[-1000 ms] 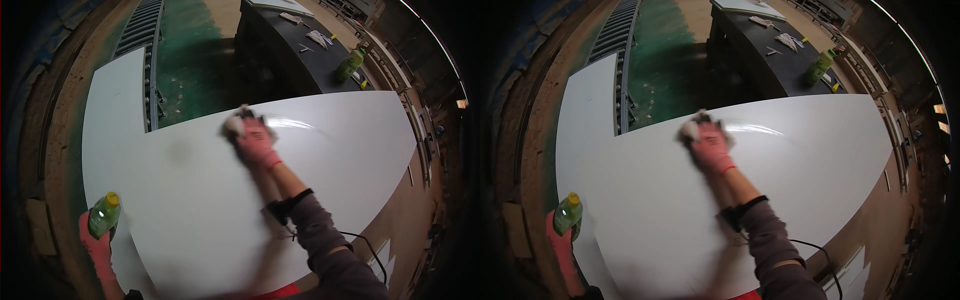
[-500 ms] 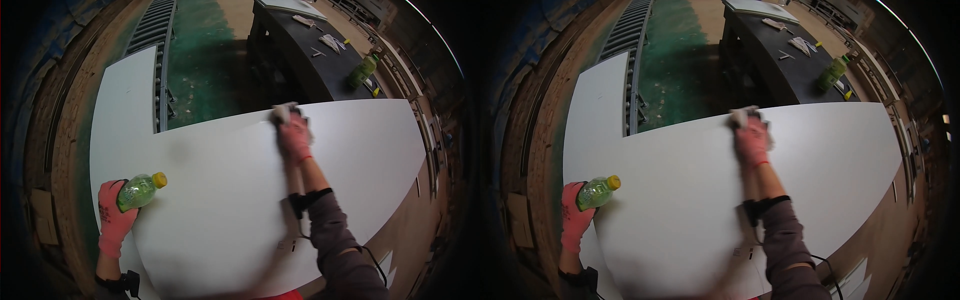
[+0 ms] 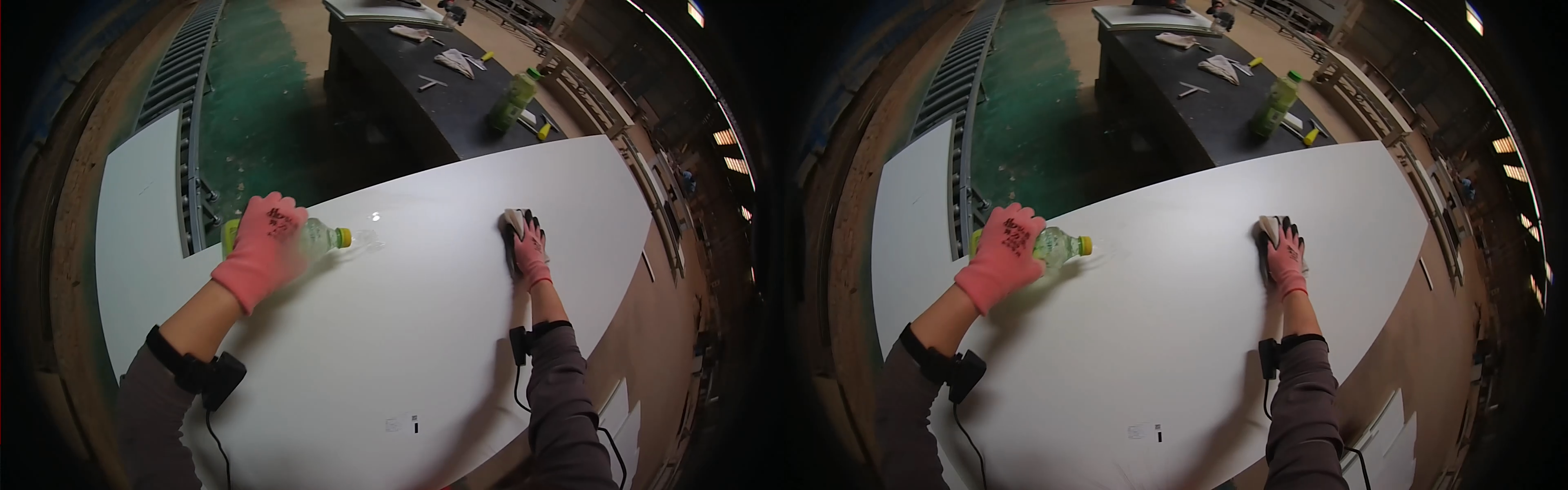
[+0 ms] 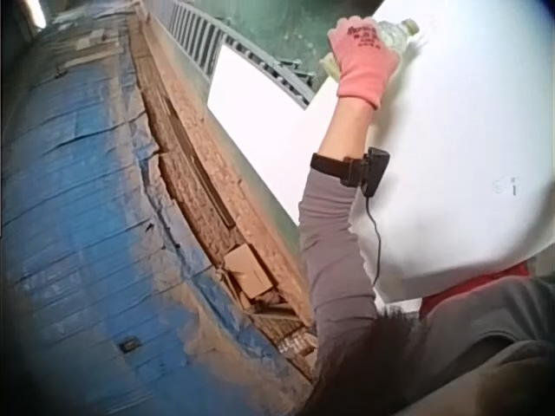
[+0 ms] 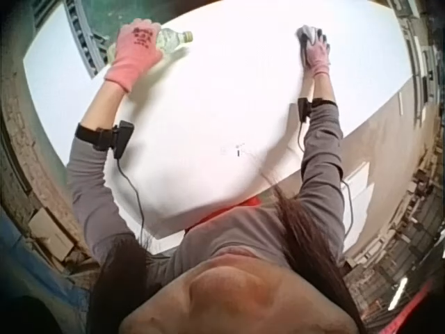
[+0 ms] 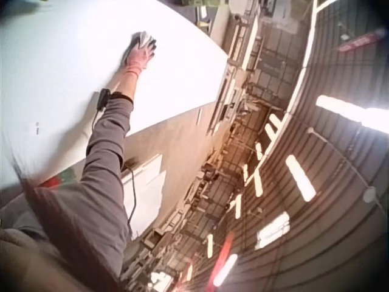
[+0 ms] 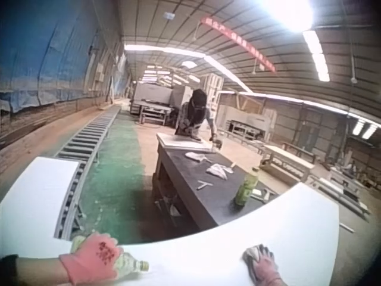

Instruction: The recorder is cleaning large white furniture boards using a cloth and liquid cleaner in a workshop.

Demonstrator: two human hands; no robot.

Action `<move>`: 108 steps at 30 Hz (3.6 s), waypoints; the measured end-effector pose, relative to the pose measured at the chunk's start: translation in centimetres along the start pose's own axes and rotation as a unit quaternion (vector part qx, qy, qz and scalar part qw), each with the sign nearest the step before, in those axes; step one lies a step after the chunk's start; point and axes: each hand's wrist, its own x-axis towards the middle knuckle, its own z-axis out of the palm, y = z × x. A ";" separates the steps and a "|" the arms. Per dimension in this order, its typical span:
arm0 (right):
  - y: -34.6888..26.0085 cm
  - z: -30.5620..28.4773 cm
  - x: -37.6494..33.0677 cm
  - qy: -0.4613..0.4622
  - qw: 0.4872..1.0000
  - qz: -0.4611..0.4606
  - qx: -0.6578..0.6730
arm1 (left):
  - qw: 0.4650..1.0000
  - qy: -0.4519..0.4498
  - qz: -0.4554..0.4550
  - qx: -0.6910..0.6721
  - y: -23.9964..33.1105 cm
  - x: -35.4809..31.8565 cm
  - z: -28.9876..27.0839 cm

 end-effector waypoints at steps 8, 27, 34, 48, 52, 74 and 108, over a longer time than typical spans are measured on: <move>-0.1 -0.5 1.4 0.027 1.000 -0.013 0.003 | 0.993 -0.077 0.031 0.078 6.1 6.9 0.3; -38.0 1.3 -16.9 -0.012 0.854 -0.479 0.203 | 0.926 0.222 -0.276 -0.132 -6.5 -22.7 -0.7; -50.8 1.3 -39.8 -0.215 0.646 -0.641 0.355 | 0.835 0.279 -0.405 -0.246 -7.3 -31.6 -3.1; -26.1 0.3 -2.1 -0.035 0.946 -0.320 0.048 | 0.902 0.186 -0.379 -0.092 2.5 -26.3 -5.5; -12.1 0.6 8.9 0.056 0.980 -0.191 0.017 | 0.908 0.143 -0.383 -0.091 6.1 -21.7 -5.6; 0.9 -0.9 19.9 0.023 0.998 -0.034 0.045 | 0.920 0.107 -0.362 -0.107 8.3 -14.0 -3.9; 3.9 0.5 10.3 0.048 0.991 0.110 -0.056 | 0.766 0.289 -0.535 -0.208 7.8 -30.8 -4.2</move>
